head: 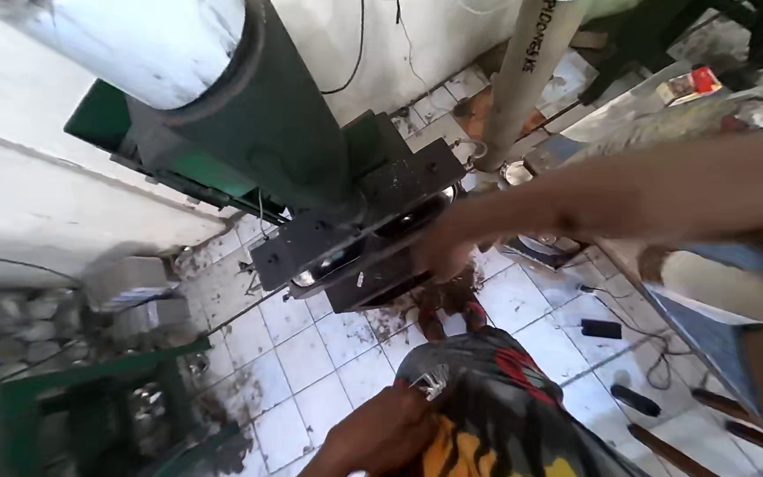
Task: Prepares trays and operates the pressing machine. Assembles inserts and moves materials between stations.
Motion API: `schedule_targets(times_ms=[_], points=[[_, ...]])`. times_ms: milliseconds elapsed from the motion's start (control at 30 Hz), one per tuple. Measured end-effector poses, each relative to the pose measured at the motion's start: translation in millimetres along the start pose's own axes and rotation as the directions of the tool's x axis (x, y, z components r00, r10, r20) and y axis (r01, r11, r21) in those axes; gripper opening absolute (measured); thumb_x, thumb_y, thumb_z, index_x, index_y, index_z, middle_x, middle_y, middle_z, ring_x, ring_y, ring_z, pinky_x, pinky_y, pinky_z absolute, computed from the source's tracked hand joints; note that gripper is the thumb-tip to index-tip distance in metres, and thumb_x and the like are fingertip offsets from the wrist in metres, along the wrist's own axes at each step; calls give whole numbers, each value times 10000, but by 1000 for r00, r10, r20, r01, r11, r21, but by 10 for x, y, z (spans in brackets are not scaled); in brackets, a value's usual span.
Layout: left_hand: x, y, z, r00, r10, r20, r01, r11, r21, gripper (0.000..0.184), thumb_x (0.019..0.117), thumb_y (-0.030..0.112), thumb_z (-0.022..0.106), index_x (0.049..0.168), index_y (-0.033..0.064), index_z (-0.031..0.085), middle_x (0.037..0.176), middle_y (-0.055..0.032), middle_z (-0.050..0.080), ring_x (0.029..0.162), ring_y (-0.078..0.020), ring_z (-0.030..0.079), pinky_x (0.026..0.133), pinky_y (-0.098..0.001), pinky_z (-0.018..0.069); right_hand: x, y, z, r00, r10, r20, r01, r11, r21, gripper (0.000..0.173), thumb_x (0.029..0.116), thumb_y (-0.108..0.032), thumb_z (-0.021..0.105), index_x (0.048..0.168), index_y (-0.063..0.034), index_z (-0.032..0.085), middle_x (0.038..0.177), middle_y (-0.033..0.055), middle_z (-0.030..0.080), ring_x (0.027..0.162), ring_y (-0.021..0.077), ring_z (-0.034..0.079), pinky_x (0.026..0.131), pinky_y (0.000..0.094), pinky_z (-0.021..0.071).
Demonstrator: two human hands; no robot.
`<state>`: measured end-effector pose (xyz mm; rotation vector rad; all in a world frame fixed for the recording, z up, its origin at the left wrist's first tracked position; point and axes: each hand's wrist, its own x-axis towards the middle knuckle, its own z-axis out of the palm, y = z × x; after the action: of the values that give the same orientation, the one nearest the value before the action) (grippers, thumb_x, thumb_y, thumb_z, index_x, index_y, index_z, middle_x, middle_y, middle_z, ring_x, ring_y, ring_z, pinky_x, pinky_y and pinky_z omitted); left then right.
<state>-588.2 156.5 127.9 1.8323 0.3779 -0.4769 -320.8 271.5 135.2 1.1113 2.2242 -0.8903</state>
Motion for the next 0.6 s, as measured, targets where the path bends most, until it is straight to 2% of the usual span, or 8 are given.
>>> schedule_targets(times_ms=[67, 133, 200, 267, 333, 400, 467, 600], points=[[214, -188, -63, 973, 133, 186, -102, 981, -165, 378, 1031, 291, 515, 923, -30, 684, 851, -123, 644, 808, -226, 626, 745, -438, 518, -580, 1023, 224, 904, -142, -404, 235, 953, 190, 398, 867, -419, 794, 952, -32, 754, 768, 137, 687, 716, 294, 671, 656, 558, 548], [507, -427, 77, 910, 347, 226, -224, 872, -435, 393, 975, 419, 608, 915, 34, 663, 890, 0, 606, 802, -47, 567, 728, -250, 494, -1154, 1725, 191, 844, 40, -535, 243, 861, 447, 278, 873, -318, 794, 1011, -87, 723, 754, 59, 653, 648, 172, 610, 569, 434, 526], [805, -386, 247, 876, 435, 209, -276, 807, -522, 398, 960, 442, 645, 884, 52, 650, 912, 30, 612, 820, 7, 558, 732, -195, 480, -1904, 1804, 269, 806, 253, -535, 175, 761, 625, 421, 954, -282, 677, 1326, -90, 629, 1120, 125, 699, 970, 241, 674, 818, 517, 558], [1072, -148, 300, 914, 361, 184, -240, 849, -471, 301, 960, 300, 659, 945, 1, 688, 977, -10, 654, 876, -21, 596, 795, -222, 515, -2418, 1076, 653, 654, 524, -546, 0, 721, 693, 519, 1032, -348, 580, 1470, -76, 525, 1272, 164, 673, 1046, 282, 685, 830, 497, 580], [1441, 178, 187, 983, 160, 91, -123, 940, -319, 273, 949, 189, 666, 1136, -10, 675, 1033, -42, 675, 896, -67, 641, 826, -280, 560, -2891, 198, 630, 689, 720, 79, -460, 350, 816, 609, 1046, -259, 593, 1597, -201, 340, 1594, 57, 436, 1435, 256, 457, 1185, 480, 366], [2011, 546, 49, 999, -5, -50, 0, 994, -107, 374, 949, 159, 652, 1282, -6, 615, 1130, -105, 681, 983, -141, 670, 897, -359, 574, -2706, 340, 2390, 675, 637, -373, -115, 590, 799, 715, 857, -389, 818, 1452, -101, 547, 1378, 191, 603, 1231, 383, 596, 1018, 636, 477], [2733, 925, -119, 995, -56, -86, 66, 991, 115, 459, 1003, 172, 599, 1414, -22, 535, 1324, -208, 608, 1173, -260, 628, 1030, -455, 513, -2474, 351, 3734, 722, 627, -291, -118, 526, 842, 906, 829, -428, 833, 1558, -96, 409, 1519, 233, 470, 1381, 449, 463, 1080, 695, 395], [4393, 1345, -292, 997, 51, -50, -17, 849, 527, 349, 1052, 285, 571, 1118, -44, 670, 1017, -235, 671, 937, -356, 675, 862, -568, 548, -1876, -48, 5419, 512, 857, 64, -396, 169, 903, 913, 881, -528, 719, 1592, -93, 347, 1613, 184, 394, 1492, 386, 364, 1225, 668, 167]])
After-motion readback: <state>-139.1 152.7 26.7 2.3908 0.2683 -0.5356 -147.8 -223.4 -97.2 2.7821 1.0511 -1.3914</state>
